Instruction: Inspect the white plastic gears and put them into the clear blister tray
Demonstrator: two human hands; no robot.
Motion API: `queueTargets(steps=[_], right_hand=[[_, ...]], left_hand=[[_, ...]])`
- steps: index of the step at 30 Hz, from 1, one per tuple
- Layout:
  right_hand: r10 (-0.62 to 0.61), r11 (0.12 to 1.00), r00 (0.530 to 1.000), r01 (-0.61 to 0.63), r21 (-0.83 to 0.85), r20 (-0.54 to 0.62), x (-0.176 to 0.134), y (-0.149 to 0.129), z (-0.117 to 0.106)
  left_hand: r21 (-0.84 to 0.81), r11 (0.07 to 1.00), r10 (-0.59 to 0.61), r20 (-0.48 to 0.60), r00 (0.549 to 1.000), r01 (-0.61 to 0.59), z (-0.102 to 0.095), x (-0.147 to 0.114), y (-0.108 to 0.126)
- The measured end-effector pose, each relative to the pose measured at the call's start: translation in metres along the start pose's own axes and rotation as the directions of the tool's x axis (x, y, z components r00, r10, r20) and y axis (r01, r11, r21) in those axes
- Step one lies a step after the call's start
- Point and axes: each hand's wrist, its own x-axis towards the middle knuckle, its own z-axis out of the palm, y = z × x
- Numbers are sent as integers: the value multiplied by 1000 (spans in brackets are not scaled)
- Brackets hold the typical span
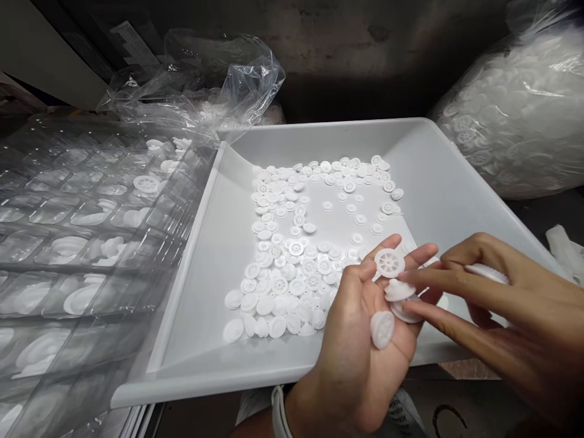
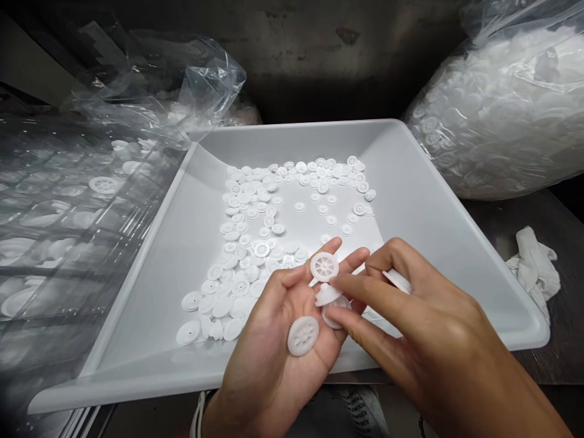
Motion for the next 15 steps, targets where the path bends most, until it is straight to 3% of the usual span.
queueTargets(steps=[3,8,15], right_hand=[[22,999,999,-20,43,-31,5,1,2],[184,969,982,-172,179,-50,6,8,2],[255,967,963,-253,28,-92,5,12,11]], left_hand=[[-12,1000,5,14,1000,-5,1,1,0],[-75,997,27,-15,1000,-28,1,2,0],[-141,989,44,-34,998,-48,1,2,1]])
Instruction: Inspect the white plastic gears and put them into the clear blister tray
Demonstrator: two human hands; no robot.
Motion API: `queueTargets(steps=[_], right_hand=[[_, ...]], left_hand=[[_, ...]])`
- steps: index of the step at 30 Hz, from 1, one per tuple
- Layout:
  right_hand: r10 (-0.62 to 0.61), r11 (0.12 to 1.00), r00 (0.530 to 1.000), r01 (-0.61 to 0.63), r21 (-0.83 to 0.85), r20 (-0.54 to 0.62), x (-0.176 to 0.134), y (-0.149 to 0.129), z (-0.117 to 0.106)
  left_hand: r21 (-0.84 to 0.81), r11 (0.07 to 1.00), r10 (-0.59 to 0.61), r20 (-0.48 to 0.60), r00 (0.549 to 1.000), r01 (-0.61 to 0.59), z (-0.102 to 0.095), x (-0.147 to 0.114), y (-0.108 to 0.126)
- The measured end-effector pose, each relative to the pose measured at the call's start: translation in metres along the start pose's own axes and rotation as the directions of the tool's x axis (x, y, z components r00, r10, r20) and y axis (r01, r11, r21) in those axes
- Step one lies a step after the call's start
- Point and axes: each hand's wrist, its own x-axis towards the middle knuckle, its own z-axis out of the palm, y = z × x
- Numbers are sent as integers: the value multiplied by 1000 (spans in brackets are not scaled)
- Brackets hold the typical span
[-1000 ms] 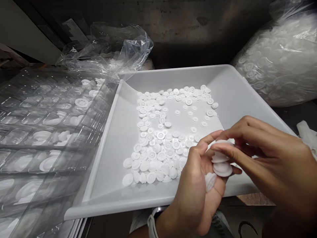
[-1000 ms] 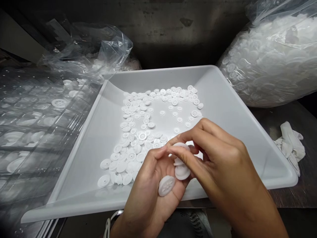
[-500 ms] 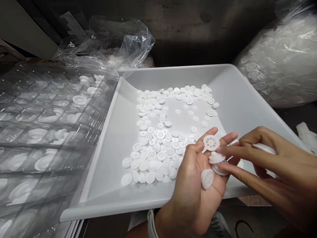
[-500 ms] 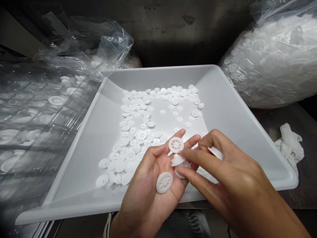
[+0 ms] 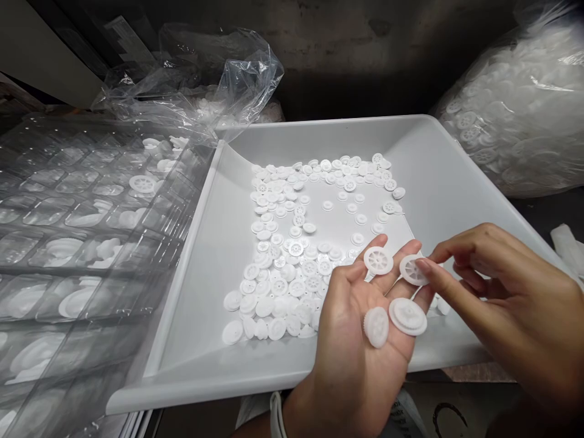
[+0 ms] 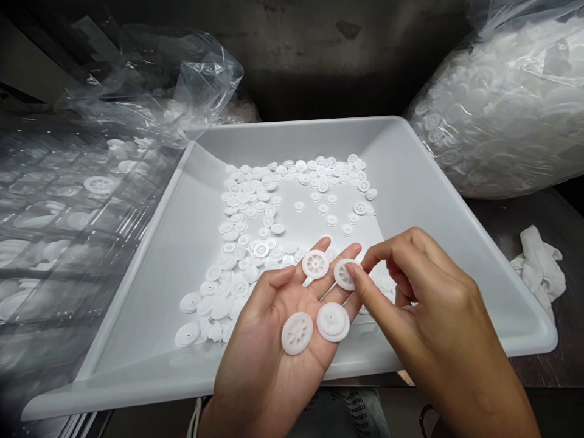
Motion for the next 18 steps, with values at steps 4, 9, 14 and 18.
queueTargets(steps=[4,9,14,18], right_hand=[[-24,999,998,26,31,-62,-3,-7,2],[-175,980,980,165,108,93,-20,-9,-5],[-214,977,962,211,35,169,-28,-9,-6],[-218,975,964,211,66,150,-25,-12,-3]], left_hand=[[3,1000,18,-52,998,-18,2,2,-1],[27,1000,-7,-43,999,9,2,2,0],[13,1000,-14,-47,999,15,1,3,1],[5,1000,4,-31,1000,-4,2,4,1]])
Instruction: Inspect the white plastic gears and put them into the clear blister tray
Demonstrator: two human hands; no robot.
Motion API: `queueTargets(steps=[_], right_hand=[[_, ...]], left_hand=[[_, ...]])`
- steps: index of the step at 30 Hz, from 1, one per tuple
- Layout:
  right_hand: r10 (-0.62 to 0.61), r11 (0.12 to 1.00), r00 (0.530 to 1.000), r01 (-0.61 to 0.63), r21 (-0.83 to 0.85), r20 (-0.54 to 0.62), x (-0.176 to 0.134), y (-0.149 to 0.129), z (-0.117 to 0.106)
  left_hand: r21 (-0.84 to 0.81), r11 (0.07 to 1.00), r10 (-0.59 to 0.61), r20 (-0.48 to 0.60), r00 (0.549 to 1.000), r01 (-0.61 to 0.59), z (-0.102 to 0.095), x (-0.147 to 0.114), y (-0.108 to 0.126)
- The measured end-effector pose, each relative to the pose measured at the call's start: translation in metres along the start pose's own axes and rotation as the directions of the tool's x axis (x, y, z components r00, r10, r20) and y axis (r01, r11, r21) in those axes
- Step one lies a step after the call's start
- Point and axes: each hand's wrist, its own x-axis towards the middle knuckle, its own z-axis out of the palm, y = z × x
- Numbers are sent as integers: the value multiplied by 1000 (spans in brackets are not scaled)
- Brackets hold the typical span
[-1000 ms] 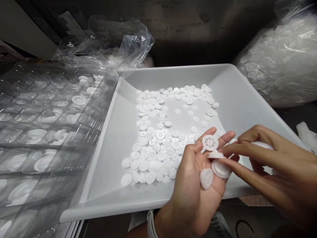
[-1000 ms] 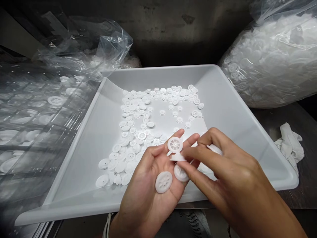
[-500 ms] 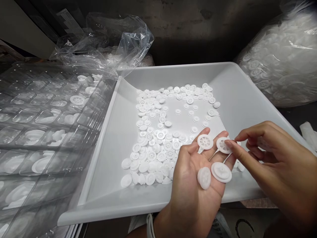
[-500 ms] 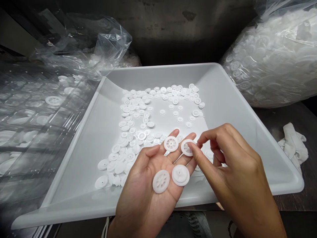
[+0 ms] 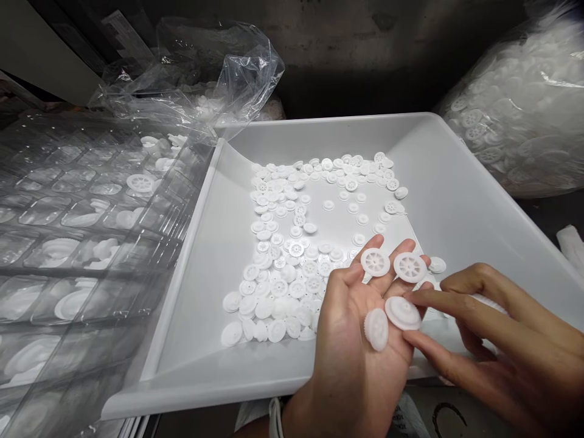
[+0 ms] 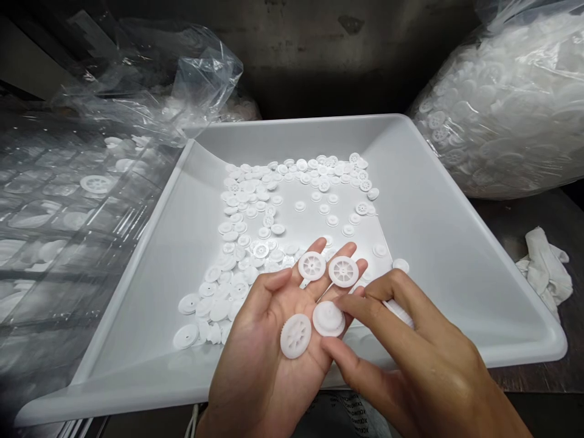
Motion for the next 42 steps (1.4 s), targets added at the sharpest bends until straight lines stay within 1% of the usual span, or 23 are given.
queueTargets(steps=[2,4,8,12,14,16,18,20,23,25,28,31,33,35,39,42], right_hand=[[17,1000,1000,-16,23,-26,2,-2,3],[60,998,996,-58,34,-67,2,-5,6],[143,989,977,-133,69,-161,1,-12,14],[223,974,957,-210,91,-184,1,-15,16],[208,976,961,-192,103,-182,1,-15,16],[163,983,975,-148,108,-148,1,-15,15],[124,988,985,-112,102,-118,-1,-13,15],[122,991,985,-114,70,-123,-4,-11,16],[180,983,979,-181,-7,-100,-13,-9,16],[223,974,971,-225,-17,-79,-21,-9,17],[327,944,939,-319,84,-105,-32,-10,21],[411,907,904,-392,157,-116,-34,-12,25],[403,910,909,-386,149,-107,-30,-12,25],[361,930,927,-350,114,-105,-24,-13,23],[228,974,971,-228,13,-73,-12,-17,18],[200,980,978,-198,36,-62,-9,-20,15]], left_hand=[[17,1000,7,15,1000,-7,0,1,0],[14,1000,4,18,1000,-4,1,1,-1],[-25,1000,-1,-5,1000,1,-1,3,-2],[-19,1000,7,-18,1000,-8,-1,3,-2],[-27,1000,10,-2,1000,-10,0,3,-2],[-39,999,13,7,1000,-13,1,3,-2],[-47,999,11,-4,1000,-11,1,2,-2],[-36,999,12,-22,1000,-13,-1,2,-2],[-8,1000,30,-29,999,-30,-3,1,-2],[4,1000,27,-27,999,-27,-4,1,-2],[33,999,6,-33,999,-5,-3,0,-1],[62,998,-2,-38,999,4,-2,-1,-1],[68,998,-9,-43,999,11,-1,-1,-1],[62,998,-9,-40,999,12,0,-1,-1],[50,999,-7,-25,1000,8,0,1,-1],[60,998,-12,-17,1000,13,-2,1,-1]])
